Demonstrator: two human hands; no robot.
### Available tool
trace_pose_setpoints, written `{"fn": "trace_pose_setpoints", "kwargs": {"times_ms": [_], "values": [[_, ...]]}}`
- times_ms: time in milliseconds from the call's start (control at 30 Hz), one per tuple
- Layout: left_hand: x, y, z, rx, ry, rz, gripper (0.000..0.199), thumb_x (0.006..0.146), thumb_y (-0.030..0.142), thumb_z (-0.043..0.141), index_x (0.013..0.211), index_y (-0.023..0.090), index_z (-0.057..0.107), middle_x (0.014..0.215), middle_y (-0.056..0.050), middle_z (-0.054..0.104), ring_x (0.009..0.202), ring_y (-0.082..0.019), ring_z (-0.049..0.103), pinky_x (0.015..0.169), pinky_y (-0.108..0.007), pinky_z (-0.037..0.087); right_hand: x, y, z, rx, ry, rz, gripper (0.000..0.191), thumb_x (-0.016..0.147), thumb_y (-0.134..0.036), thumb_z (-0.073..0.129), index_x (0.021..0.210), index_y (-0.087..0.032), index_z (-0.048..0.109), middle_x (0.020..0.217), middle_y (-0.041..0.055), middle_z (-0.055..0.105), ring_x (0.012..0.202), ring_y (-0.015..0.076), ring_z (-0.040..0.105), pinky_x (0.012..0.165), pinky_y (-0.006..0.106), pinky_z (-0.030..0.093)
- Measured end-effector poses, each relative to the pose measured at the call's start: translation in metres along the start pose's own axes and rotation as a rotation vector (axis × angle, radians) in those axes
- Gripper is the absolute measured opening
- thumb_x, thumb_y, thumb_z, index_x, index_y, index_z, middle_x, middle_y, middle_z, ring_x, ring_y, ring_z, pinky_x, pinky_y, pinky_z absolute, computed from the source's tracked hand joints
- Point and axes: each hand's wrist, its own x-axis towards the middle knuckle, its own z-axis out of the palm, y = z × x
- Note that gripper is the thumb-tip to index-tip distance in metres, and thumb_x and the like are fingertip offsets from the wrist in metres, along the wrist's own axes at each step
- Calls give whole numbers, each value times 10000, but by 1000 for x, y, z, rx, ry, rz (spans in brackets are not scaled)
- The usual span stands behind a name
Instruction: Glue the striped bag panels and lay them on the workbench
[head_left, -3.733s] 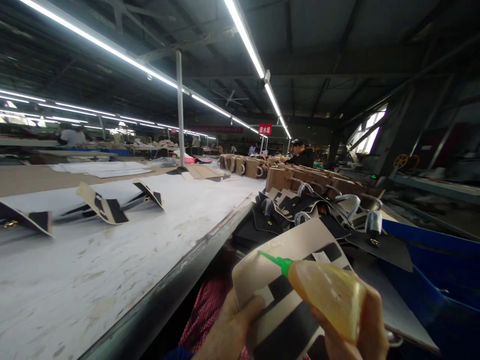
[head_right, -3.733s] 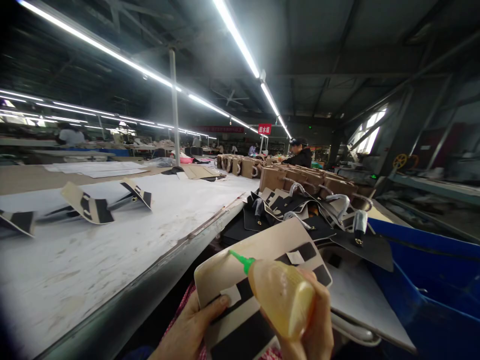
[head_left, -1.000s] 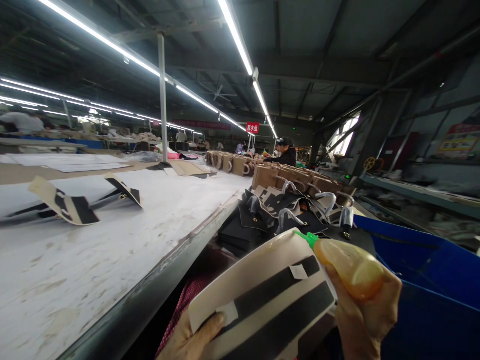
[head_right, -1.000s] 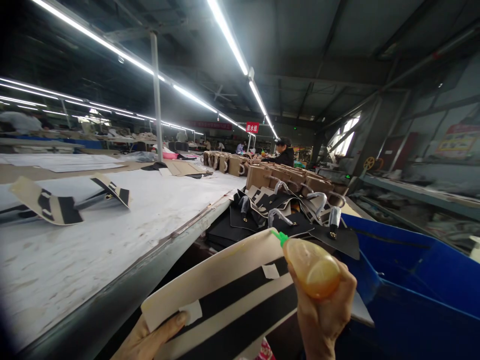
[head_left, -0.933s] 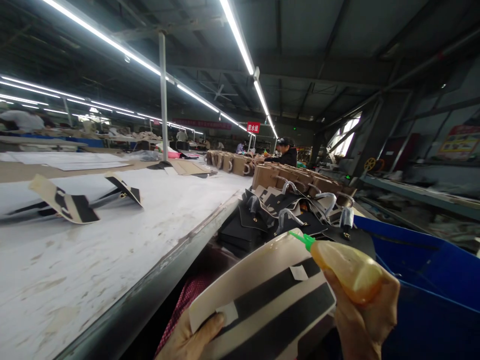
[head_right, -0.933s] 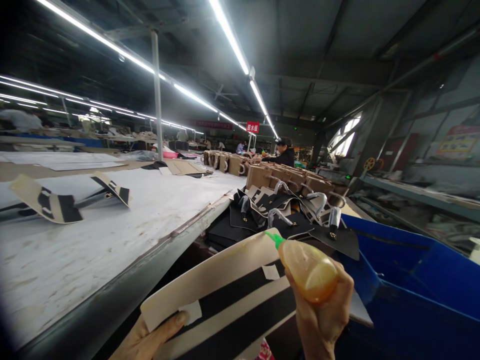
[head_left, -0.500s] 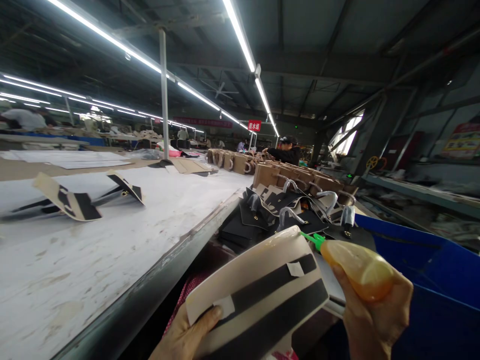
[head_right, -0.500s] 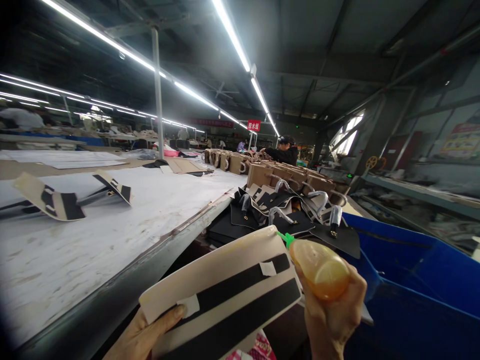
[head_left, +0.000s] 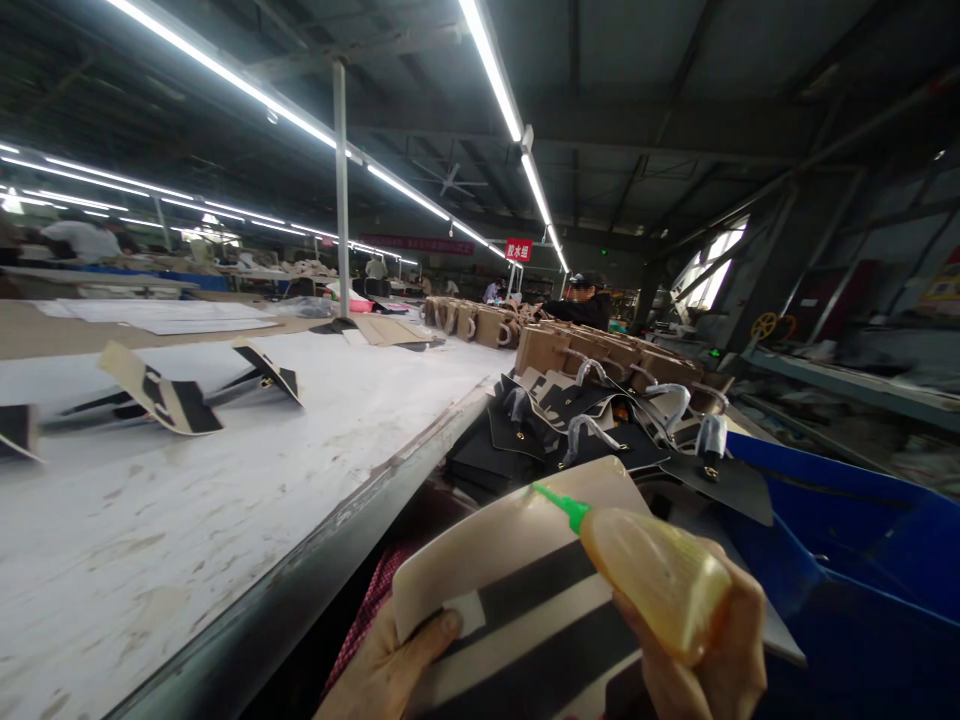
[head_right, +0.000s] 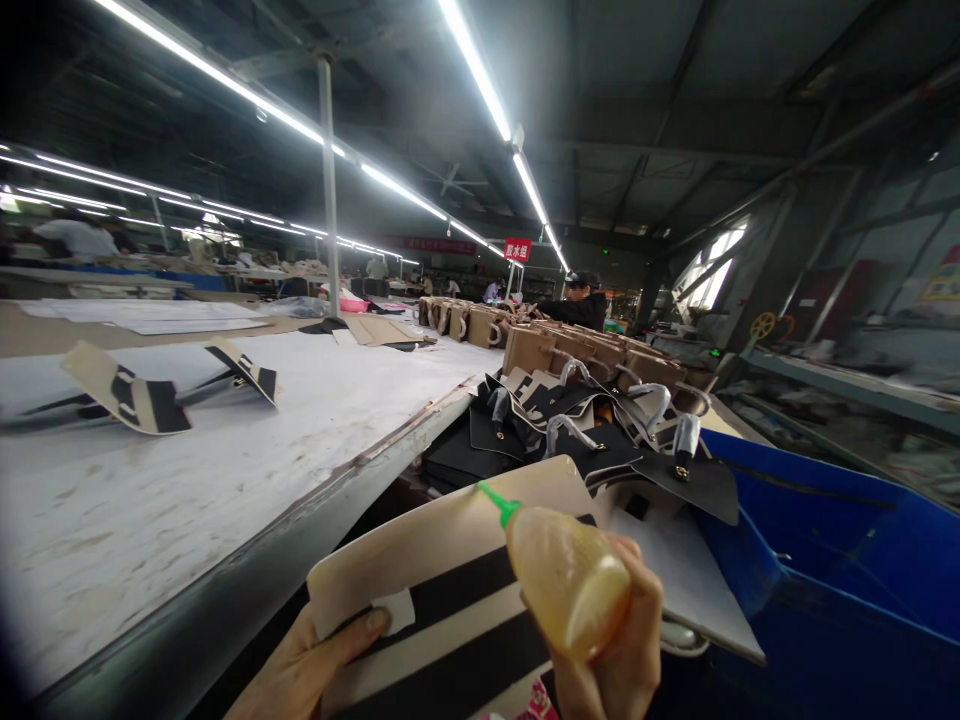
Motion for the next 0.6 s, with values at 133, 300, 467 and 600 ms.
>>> {"fn": "trace_pose_setpoints", "kwargs": {"times_ms": [133, 300, 467, 600], "values": [[0, -1, -1, 60, 44, 58, 548, 668, 541, 813, 1067, 173, 737, 1193, -104, 707, 1234, -353, 580, 997, -383, 516, -4, -4, 5, 109, -108, -49, 477, 704, -372, 800, 1093, -230, 564, 1056, 48, 583, 958, 232, 576, 854, 392, 520], [0, -6, -2, 53, 53, 53, 505, 686, 570, 783, 1007, 181, 760, 1115, -106, 732, 1302, -368, 521, 1062, -399, 466, -3, -1, 6, 51, -31, -75, 494, 698, -374, 797, 1101, -233, 550, 1079, 45, 591, 988, 234, 581, 882, 392, 505], [0, -2, -6, 74, 107, 85, 469, 689, 507, 809, 1014, 173, 750, 1164, -114, 714, 1321, -358, 509, 1112, -424, 426, 0, 3, 10, 65, 7, -28, 518, 695, -413, 808, 1106, -195, 579, 1112, 72, 564, 992, 237, 562, 896, 396, 490], [-1, 8, -9, 49, 69, 79, 460, 675, 521, 816, 958, 164, 761, 1170, -125, 710, 1300, -388, 519, 1077, -442, 464, 21, 23, 9, -54, 151, -90, 644, 627, -396, 868, 1133, -159, 549, 1111, 90, 555, 1008, 242, 561, 888, 398, 478]]}}
